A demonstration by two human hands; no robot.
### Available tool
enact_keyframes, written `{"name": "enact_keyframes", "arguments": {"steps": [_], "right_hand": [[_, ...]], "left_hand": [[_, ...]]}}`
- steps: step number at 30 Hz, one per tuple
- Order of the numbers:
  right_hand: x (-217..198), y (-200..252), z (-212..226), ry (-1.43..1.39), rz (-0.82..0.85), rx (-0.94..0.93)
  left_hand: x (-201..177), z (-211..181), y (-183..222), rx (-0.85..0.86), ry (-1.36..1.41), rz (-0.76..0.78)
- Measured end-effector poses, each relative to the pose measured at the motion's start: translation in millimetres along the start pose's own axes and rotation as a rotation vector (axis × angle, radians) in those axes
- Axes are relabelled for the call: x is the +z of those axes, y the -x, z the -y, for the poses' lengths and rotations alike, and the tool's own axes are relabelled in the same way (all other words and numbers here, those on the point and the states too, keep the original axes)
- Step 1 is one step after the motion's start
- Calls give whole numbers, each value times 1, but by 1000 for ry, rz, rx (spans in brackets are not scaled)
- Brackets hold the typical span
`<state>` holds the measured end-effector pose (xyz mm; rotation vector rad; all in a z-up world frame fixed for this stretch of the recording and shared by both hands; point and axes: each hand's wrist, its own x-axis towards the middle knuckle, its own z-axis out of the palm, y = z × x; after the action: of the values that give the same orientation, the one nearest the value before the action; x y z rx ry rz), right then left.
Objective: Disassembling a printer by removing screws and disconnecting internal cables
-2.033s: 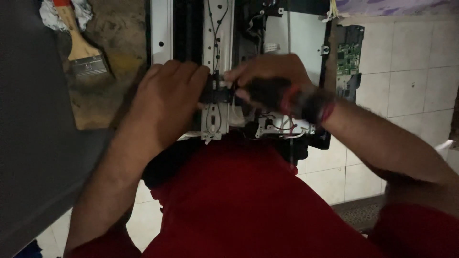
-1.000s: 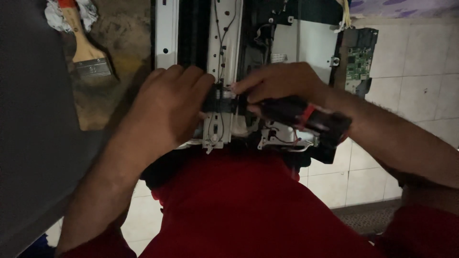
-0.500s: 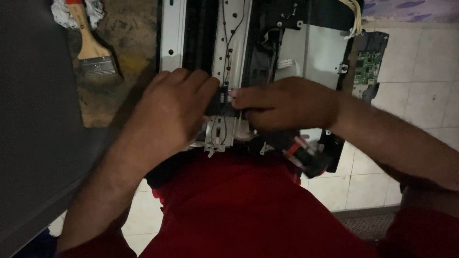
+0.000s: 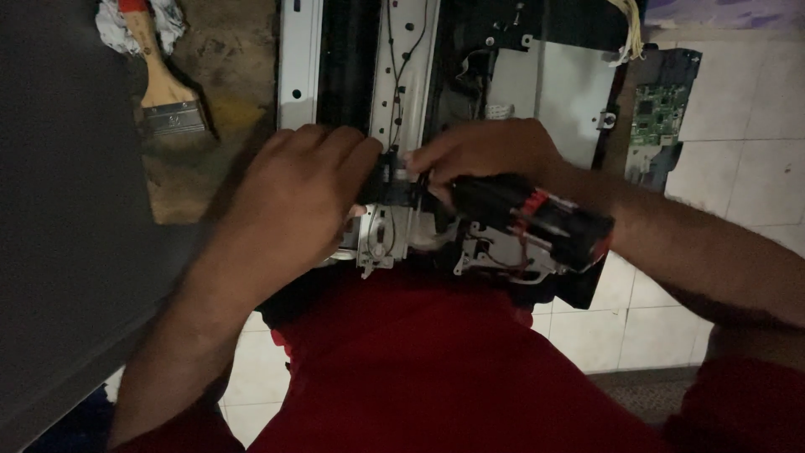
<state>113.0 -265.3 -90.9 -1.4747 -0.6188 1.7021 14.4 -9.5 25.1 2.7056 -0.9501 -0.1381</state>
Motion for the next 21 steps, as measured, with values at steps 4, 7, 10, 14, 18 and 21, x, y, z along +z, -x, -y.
{"name": "enact_keyframes", "arguments": {"steps": [4,7,10,14,18,21], "right_hand": [[26,41,15,260,-515,-1117],[28,52,40,230,-615,-1013],[-5,57,24,509,124,-872],[12,128,-12,-47,108,-688],[119,181,-3,228,-1303,-813],[118,179,-38,240,-1594,-1034]], "left_hand": [[-15,3,-2,-12,243,51],[-15,2,-2,-32,228,135],[-20,4,-6,-46,244,144],[-23,4,-6,6,300,102],[-27,-18,-43,103,470,124],[-16,-46,-86,260,517,355]]}}
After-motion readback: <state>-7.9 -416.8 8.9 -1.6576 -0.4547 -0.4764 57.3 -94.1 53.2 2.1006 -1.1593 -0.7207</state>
